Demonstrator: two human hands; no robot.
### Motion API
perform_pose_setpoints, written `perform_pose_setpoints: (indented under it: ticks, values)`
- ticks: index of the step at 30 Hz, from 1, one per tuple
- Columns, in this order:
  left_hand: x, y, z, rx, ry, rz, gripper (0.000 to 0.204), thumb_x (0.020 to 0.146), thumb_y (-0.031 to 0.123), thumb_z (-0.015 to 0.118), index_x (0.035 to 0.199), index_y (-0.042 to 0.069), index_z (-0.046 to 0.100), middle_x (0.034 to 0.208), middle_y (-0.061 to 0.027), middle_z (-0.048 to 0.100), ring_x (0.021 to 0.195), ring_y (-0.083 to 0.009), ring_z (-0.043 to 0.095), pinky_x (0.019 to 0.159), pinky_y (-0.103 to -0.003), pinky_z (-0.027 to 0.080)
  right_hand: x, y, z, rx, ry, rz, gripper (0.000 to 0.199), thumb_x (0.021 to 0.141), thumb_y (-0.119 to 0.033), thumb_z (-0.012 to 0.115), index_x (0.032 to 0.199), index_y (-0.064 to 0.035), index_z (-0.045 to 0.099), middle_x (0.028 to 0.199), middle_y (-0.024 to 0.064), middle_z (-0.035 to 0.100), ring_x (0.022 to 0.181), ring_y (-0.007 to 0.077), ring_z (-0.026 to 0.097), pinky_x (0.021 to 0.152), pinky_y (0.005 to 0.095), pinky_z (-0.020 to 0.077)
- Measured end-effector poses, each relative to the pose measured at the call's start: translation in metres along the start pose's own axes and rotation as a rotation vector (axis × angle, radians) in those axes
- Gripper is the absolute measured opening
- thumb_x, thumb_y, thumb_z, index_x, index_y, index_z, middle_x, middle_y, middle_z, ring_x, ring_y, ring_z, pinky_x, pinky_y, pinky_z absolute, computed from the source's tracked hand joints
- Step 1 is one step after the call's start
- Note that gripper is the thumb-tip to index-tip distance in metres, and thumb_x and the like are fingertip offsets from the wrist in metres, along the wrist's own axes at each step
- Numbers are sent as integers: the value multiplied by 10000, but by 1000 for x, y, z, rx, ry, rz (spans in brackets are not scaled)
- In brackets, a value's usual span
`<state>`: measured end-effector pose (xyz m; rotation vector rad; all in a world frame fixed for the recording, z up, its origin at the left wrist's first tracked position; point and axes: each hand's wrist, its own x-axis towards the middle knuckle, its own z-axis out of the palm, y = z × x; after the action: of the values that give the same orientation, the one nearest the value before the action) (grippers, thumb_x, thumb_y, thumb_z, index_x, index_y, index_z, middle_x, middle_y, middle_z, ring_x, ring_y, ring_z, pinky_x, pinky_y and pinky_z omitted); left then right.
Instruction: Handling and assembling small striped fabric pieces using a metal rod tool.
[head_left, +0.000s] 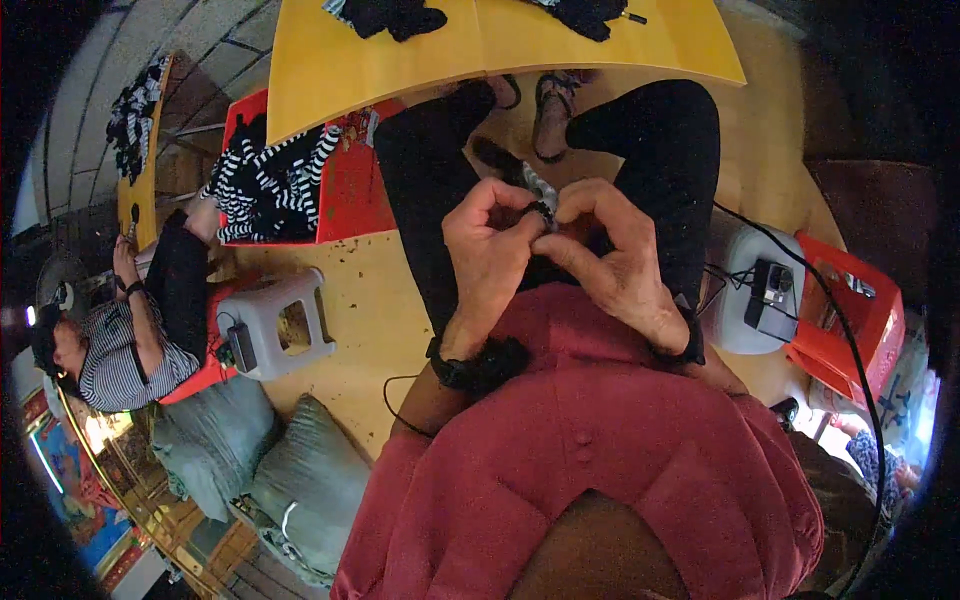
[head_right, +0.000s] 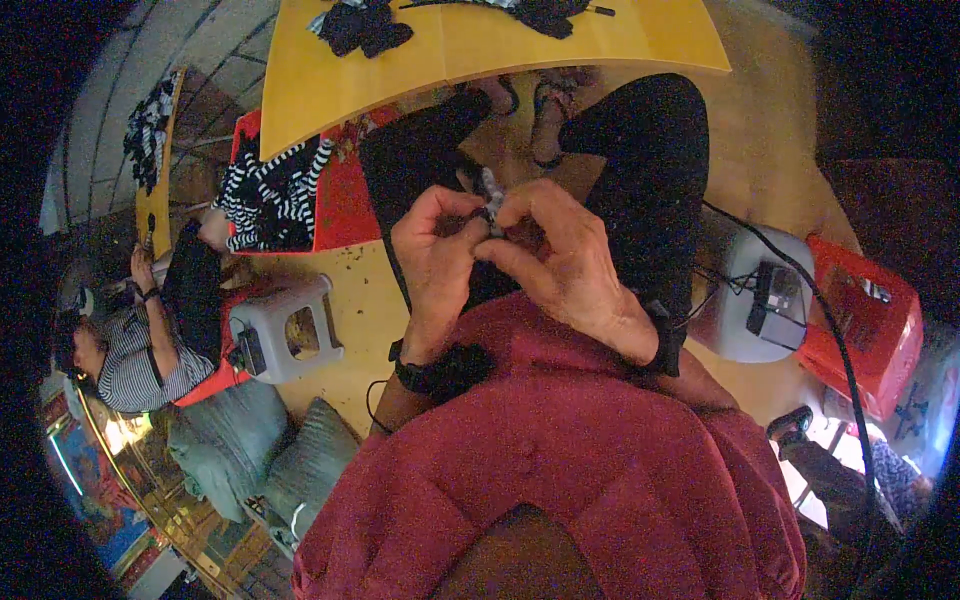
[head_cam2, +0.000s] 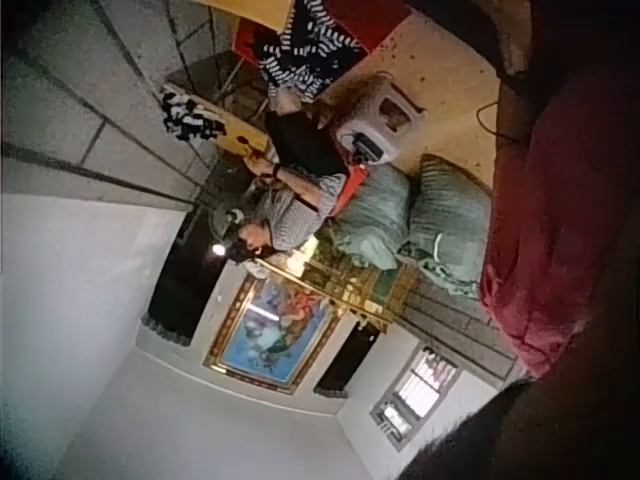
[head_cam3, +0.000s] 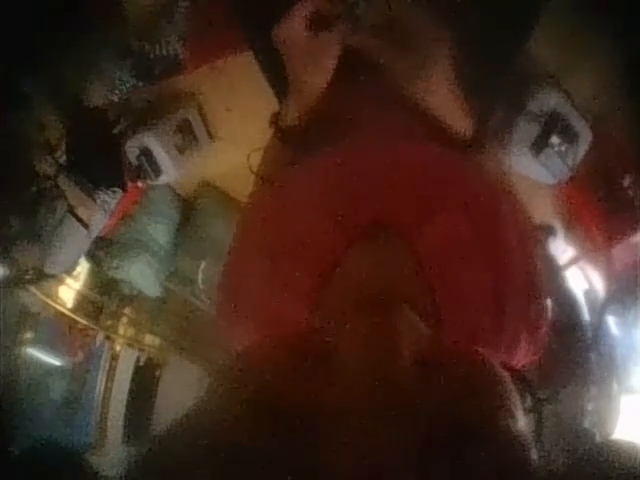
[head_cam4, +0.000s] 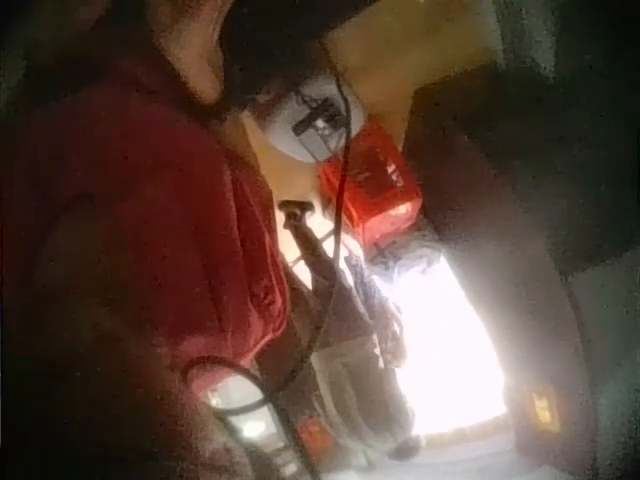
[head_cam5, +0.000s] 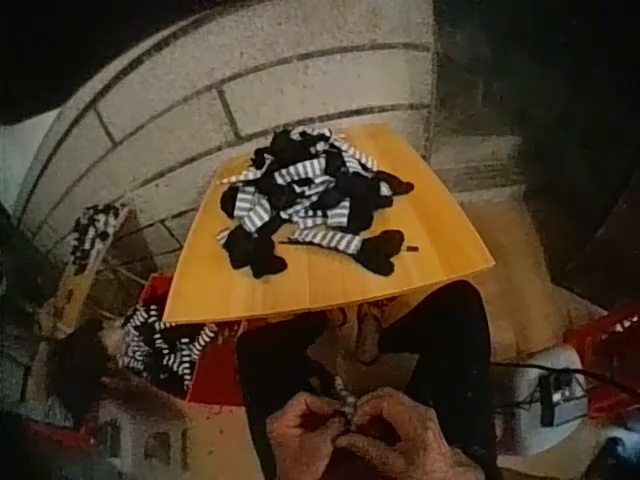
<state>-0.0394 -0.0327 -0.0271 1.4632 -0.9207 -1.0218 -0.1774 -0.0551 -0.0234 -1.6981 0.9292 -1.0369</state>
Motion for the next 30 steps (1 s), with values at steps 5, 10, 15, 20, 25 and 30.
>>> perform_pose_setpoints:
  ticks: [5, 10, 15, 20, 25, 30]
  values:
    - [0, -9, -4, 121, -20, 55, 77, 714, -15, 623, 686, -9, 551, 636, 2, 560, 591, -47, 506, 526, -200, 414, 4, 5, -1, -13, 51, -58, 222, 687, -40, 707, 841, -32, 548, 817, 88, 561, 685, 194, 571, 580, 279, 461]
    - [-3, -7, 3, 63, -15, 82, 77, 723, -10, 616, 687, -13, 548, 630, -3, 555, 566, -52, 486, 508, -217, 398, -2, 16, -7, -55, 5, -6, 187, 730, 59, 616, 890, -14, 549, 872, 84, 605, 740, 133, 606, 641, 239, 488]
    - [-2, -5, 5, 218, -101, 300, 69, 756, -11, 590, 697, -15, 554, 674, -2, 563, 560, -50, 505, 503, -205, 398, -1, 15, 0, -126, 237, -148, 147, 737, 37, 609, 873, -2, 573, 786, 98, 634, 594, 156, 600, 533, 261, 474]
    - [-4, -7, 4, 89, -137, 35, 50, 741, -29, 596, 767, -13, 556, 695, -17, 572, 585, -69, 542, 508, -210, 431, -9, 4, 0, 185, 264, 156, 114, 783, 31, 579, 863, -29, 526, 722, 42, 603, 561, 97, 563, 482, 220, 436]
    - [-4, -2, 2, -123, -105, -38, 272, 688, -79, 614, 931, 35, 566, 796, -21, 617, 700, -69, 553, 601, -194, 438, -3, 8, -17, 1030, 34, 584, 205, 782, 55, 585, 907, -60, 470, 805, 5, 564, 621, 49, 532, 467, 182, 395]
    - [-4, 1, 3, -379, -61, -115, 396, 713, -98, 619, 1064, 13, 472, 857, -119, 642, 648, -105, 596, 528, -220, 490, -9, 6, -2, 634, 23, 332, 233, 749, 51, 624, 895, -52, 474, 816, 5, 571, 669, 49, 533, 533, 208, 435]
